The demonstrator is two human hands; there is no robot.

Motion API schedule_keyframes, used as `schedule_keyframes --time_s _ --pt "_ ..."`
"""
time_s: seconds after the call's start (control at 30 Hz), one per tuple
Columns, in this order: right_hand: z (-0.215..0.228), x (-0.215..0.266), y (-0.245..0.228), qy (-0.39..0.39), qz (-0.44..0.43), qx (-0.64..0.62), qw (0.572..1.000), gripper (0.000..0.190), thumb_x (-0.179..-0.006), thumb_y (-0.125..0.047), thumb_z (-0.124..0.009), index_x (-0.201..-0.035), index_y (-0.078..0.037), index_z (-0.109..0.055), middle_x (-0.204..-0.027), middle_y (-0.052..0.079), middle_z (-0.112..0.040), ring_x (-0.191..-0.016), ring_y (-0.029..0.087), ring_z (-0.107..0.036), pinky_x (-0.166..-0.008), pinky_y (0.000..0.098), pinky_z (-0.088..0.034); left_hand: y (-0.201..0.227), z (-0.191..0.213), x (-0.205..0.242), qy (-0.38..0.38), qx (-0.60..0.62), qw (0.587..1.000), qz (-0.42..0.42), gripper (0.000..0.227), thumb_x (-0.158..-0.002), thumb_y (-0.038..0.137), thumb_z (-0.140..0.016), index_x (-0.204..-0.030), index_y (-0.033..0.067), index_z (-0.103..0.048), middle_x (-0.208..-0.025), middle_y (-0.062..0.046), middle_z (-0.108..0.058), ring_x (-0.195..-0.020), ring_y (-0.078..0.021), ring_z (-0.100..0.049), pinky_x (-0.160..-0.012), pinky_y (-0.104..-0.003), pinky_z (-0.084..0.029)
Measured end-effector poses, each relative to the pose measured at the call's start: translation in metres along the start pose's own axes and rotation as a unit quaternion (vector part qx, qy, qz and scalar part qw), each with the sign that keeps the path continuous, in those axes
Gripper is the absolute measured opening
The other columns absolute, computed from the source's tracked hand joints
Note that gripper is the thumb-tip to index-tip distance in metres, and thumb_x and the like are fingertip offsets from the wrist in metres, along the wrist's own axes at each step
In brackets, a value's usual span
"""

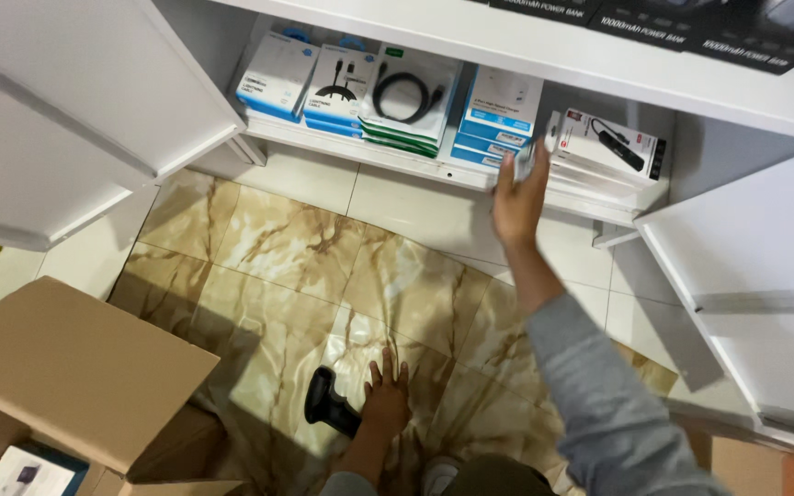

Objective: The person picks up electronic product boxes from a shelf, scans their barcodes with a handheld scanner, and places them into a cardboard box on the floor.

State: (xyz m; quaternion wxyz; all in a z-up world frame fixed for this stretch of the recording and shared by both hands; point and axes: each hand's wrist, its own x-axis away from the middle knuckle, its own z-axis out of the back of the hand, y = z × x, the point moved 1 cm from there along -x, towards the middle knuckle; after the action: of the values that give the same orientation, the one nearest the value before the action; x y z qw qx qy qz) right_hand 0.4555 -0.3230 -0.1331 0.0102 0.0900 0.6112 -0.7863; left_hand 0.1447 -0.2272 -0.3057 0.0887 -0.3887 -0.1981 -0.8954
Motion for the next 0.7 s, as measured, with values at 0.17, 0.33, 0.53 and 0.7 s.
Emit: schedule_keyframes --time_s 0.17,0.33,0.53,0.7 --pt "-0.005 0.082 -0.003 -0.067 0.042 0.085 0.993 0.039 -0.091 -0.04 -0.043 -0.115 -0.009 -0.045 -0.105 0.01 -0.048 -0.061 0.014 -0.055 -0.061 0.0296 -0.045 -0.002 0.037 0.016 -0.047 0.061 0.997 -0.032 0.07 -0.086 0.02 -0.055 -0.142 0.0162 -0.015 -0.147 -0.019 0.017 -0.133 -0.0481 0.0 -0.105 -0.055 -0.02" --pt "-0.033 0.162 -0.044 -0.379 0.017 0.193 0.905 0.034 -0.086 -0.046 -0.045 -0.096 -0.017 -0.06 -0.08 0.001 -0.063 -0.072 0.014 -0.059 -0.065 0.0294 -0.044 -0.025 0.063 0.056 -0.028 0.085 0.994 -0.062 0.058 -0.085 -0.011 -0.046 -0.137 0.0136 -0.035 -0.147 -0.009 -0.02 -0.138 -0.023 -0.01 -0.101 -0.041 -0.035" --pt "-0.094 0.251 -0.127 -0.65 0.102 0.246 0.711 0.024 -0.089 -0.03 -0.052 -0.101 -0.014 -0.062 -0.085 0.009 -0.066 -0.079 0.026 -0.065 -0.067 0.0366 -0.051 -0.109 0.105 0.181 0.248 0.059 0.954 -0.158 0.031 -0.08 0.029 -0.058 -0.104 0.0092 -0.061 -0.087 -0.013 -0.063 -0.081 -0.031 -0.064 -0.068 -0.042 -0.051" --pt "-0.138 0.328 -0.165 -0.731 0.294 0.244 0.566 0.024 -0.089 -0.027 -0.048 -0.106 -0.015 -0.059 -0.09 0.006 -0.063 -0.089 0.025 -0.063 -0.073 0.0356 -0.052 -0.185 0.139 0.381 0.372 0.195 0.902 -0.102 0.018 -0.085 0.014 -0.058 -0.096 0.0011 -0.061 -0.093 -0.016 -0.062 -0.093 -0.0332 -0.06 -0.077 -0.042 -0.049"
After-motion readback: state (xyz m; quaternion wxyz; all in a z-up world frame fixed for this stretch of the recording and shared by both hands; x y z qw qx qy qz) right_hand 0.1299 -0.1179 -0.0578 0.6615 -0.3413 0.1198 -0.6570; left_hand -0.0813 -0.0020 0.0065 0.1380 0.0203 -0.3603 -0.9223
